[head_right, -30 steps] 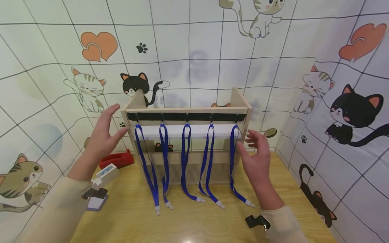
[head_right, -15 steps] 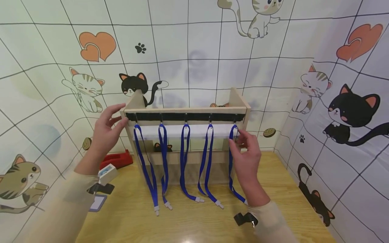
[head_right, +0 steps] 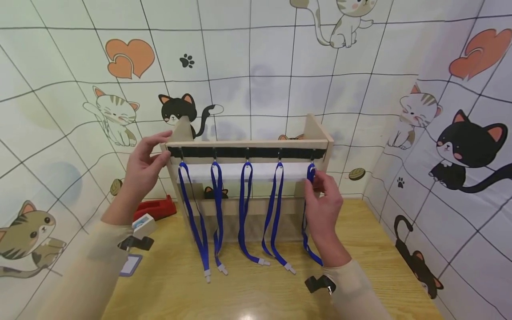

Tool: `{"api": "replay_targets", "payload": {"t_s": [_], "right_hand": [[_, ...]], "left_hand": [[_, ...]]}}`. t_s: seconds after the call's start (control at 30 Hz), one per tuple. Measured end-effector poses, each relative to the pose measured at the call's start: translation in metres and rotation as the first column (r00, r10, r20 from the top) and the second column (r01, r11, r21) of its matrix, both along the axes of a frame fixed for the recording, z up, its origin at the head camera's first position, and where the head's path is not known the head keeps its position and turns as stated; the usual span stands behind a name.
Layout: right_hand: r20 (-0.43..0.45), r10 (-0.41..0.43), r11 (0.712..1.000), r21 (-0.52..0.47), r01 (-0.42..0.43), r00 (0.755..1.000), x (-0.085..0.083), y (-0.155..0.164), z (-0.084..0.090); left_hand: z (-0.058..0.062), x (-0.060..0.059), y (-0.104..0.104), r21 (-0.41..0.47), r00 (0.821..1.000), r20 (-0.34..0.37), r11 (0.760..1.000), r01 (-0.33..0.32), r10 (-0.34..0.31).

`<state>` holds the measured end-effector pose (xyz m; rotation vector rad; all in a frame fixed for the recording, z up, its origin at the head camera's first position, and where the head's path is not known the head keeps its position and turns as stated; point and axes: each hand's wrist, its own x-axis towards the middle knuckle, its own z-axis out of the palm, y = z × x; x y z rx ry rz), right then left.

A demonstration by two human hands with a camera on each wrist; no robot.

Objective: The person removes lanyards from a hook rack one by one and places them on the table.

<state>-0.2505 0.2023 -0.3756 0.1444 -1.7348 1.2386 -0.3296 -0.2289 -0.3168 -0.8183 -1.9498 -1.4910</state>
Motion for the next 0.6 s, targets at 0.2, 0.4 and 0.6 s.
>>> {"api": "replay_targets", "payload": {"t_s": [0.2,0.4,0.6], "right_hand": [[0.033,-0.006,0.999,-0.036,0.007,0.999,0.002,0.003,0.003],[0.017,-0.009,0.999,-0.045,0.010,1.000,0.009,0.005,0.014],[0.007,-0.022,0.998,-0.062,0.023,1.000,0.007,0.014,0.020]], "left_hand": [[-0.003,-0.002,0.001,0.027,1.000,-0.013,1.000,-0.005,0.005],[-0.003,-0.002,0.003,0.039,1.000,-0.017,0.999,0.001,0.000],[-0.002,-0.001,0.003,0.044,1.000,-0.003,0.999,-0.008,0.008]]}}
